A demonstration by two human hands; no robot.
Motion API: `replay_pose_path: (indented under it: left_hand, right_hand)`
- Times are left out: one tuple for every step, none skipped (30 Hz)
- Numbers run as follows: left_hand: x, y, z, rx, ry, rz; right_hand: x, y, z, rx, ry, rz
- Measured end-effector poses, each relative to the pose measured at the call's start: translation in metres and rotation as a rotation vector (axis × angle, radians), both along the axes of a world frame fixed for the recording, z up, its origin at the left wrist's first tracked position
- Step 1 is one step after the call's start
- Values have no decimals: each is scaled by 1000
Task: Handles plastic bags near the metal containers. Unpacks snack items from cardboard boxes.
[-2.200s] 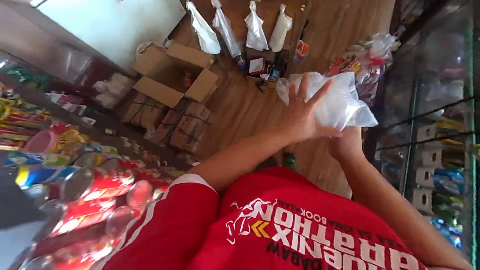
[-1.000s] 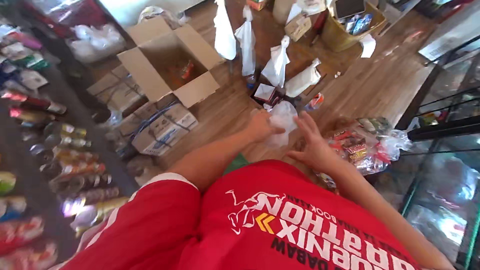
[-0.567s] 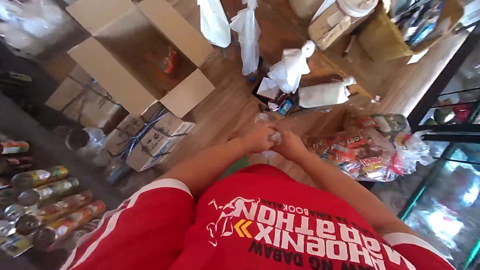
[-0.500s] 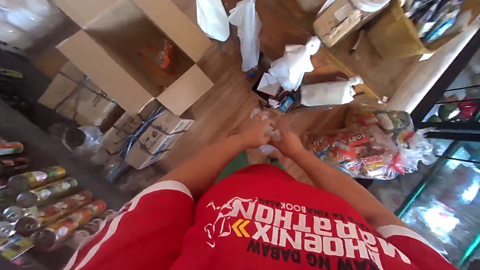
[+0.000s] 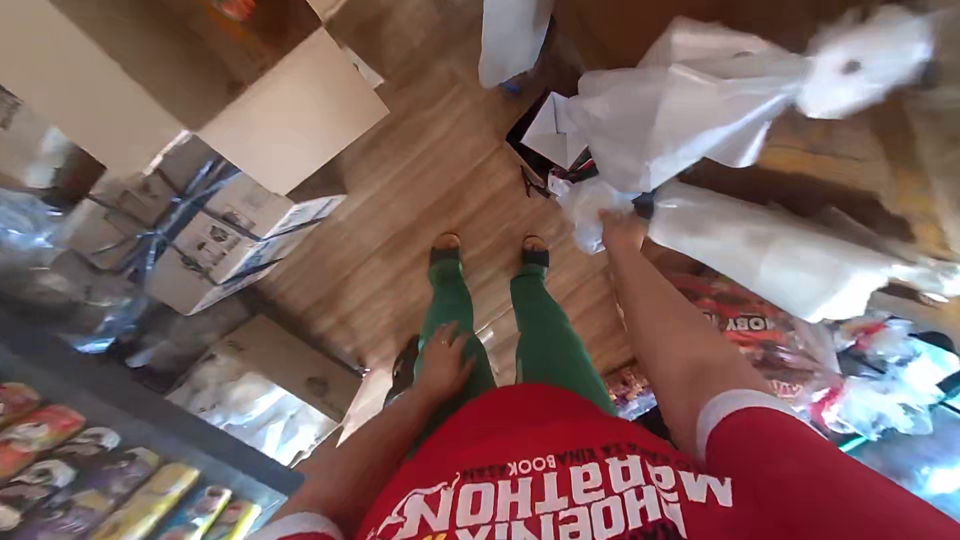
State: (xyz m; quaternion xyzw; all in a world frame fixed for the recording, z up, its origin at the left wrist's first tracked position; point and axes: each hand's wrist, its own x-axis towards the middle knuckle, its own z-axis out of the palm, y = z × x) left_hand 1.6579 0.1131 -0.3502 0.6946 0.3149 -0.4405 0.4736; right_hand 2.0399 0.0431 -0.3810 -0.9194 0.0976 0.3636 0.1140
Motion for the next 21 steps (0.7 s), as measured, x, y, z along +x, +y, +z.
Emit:
replay_pose_path:
  left_hand:
    - [-1,-7,-6,-18,-2,-30]
    - [0,-10,-9,-21,4,-59]
    - [1,-12,-13,-15,0,-63]
    - [-2,-13,-17,1,-23,-45]
    - [-6,-14,-20,21,-51,-13]
    - [-12,-15,-22,58,-99,35]
    - [-21,-18,-24,119,-177,93]
    - [-31,-22,-27,193,-261,143]
    - [-39,-26,-31,260,-323,174]
    - [-46,-28,-33,309,-358,189]
    - [-52,-29,-35,352,-379,196]
    - [-57,-29,-37,391,-386,196]
    - [-60,-29,-37,422,-386,196]
    - [-64,-29,-38,453,-385,193]
    - [-67,-29,-39,483,-380,185]
    - [-69,-28,-38,509,-371,178]
    - [-70,-26,-38,527,-358,171]
    - [-70,-23,-39,533,-341,166]
    - [-70,-21,-38,535,-320,160]
    - [-70,-20,-37,540,-299,152]
    - [-70,-18,-36,548,-282,146]
  right_hand:
    - [5,8,-17,-32,-5,-10]
    - [10,17,-32,-55,-27,-35]
    - [14,26,-45,-80,-38,-47]
    - [17,35,-56,-101,-39,-42]
    - [20,42,-67,-122,-25,0]
    - [24,47,-83,-140,-13,53]
    - [28,50,-101,-150,4,109]
    - [32,52,-123,-143,3,124]
    - [36,54,-146,-135,-13,118]
    - [39,57,-165,-144,-21,140]
    - [40,61,-181,-176,-2,203]
    - [39,66,-194,-224,38,294]
    - [38,72,-205,-279,91,392]
    - [40,74,-219,-309,131,450]
    - [43,71,-235,-317,162,488]
    - [47,65,-252,-306,172,498]
    - [52,59,-269,-310,185,517]
    - [57,54,-284,-319,197,521]
    - [61,50,-296,-328,202,510]
    - [65,45,-306,-331,190,504]
    - [67,42,-311,-327,169,483]
